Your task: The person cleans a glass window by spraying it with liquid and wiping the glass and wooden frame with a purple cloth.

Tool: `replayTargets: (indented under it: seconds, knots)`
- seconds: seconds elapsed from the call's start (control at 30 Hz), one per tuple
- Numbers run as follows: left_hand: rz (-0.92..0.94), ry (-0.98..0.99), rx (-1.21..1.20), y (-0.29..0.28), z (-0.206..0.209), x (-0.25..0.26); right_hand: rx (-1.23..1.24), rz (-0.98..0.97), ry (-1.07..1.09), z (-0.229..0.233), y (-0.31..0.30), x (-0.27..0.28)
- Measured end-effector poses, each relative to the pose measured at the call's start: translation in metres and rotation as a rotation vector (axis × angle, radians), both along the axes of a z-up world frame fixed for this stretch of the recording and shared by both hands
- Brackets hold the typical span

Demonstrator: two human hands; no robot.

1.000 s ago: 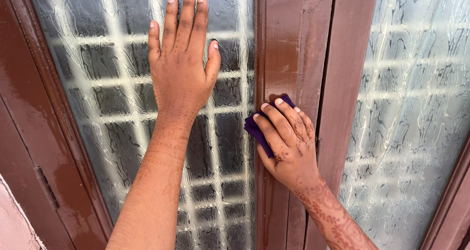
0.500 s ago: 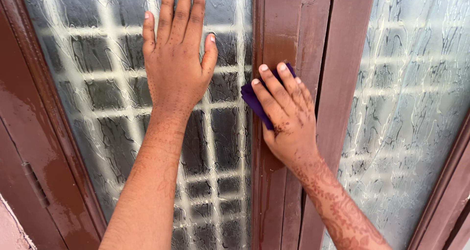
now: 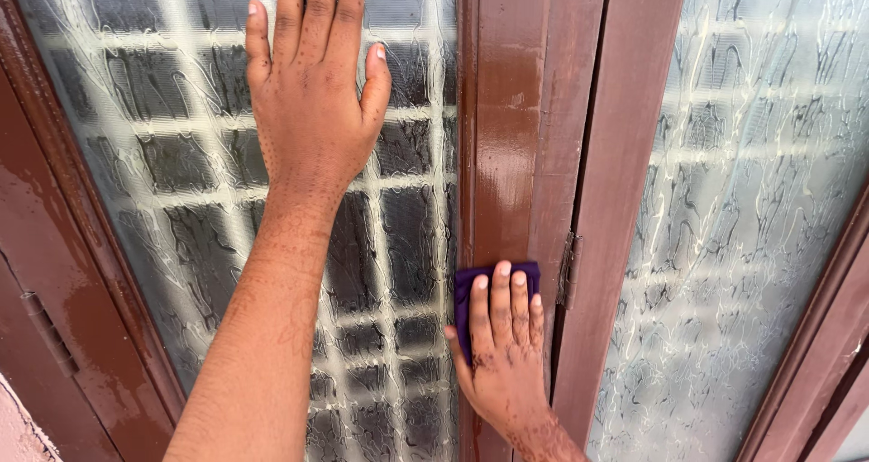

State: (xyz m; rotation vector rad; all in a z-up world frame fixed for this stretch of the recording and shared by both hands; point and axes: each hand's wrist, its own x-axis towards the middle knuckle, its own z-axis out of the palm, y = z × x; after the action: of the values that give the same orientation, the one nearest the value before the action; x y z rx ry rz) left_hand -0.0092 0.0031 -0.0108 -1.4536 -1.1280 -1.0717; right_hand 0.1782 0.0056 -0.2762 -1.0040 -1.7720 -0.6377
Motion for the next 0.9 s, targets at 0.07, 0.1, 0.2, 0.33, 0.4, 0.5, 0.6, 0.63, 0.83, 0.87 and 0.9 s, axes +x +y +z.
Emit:
replayTargets:
  seconds: [0.07,0.1,0.2,0.33,0.4,0.5,0.6,0.63,0.83,0.87,0.9]
  knots:
    - [-0.004,0.016,0.033,-0.001,0.0,0.0,0.021,0.007,0.038,0.03,0.003,-0.003]
    - [-0.015,0.021,0.045,-0.002,0.002,0.001,0.032,0.012,0.057,0.047,0.004,-0.004]
    - [-0.045,0.005,-0.001,-0.008,0.0,0.001,0.029,0.136,0.111,0.082,0.0,-0.001]
    - [-0.116,-0.063,-0.111,-0.014,-0.011,-0.001,-0.054,0.383,0.191,0.071,-0.012,0.017]
    - [-0.179,-0.097,-0.088,-0.015,-0.035,-0.002,-0.087,0.42,0.224,0.047,-0.014,0.024]
    - [-0.308,-0.194,-0.081,-0.02,-0.114,0.018,-0.058,0.321,0.165,0.007,-0.023,0.022]
    - [-0.429,-0.266,-0.3,-0.045,-0.216,0.063,-0.09,0.455,0.303,-0.018,-0.03,0.024]
    - [-0.442,-0.227,-0.36,-0.054,-0.243,0.076,-0.089,0.573,0.368,-0.023,-0.03,0.028]
    - [-0.365,-0.189,-0.508,-0.048,-0.314,0.111,-0.391,0.933,0.795,-0.091,-0.028,0.083]
    - [-0.314,-0.166,-0.481,-0.041,-0.317,0.111,-0.446,0.823,0.773,-0.116,-0.032,0.092]
    - [-0.263,-0.141,-0.454,-0.036,-0.32,0.111,-0.5,0.712,0.746,-0.143,-0.035,0.099]
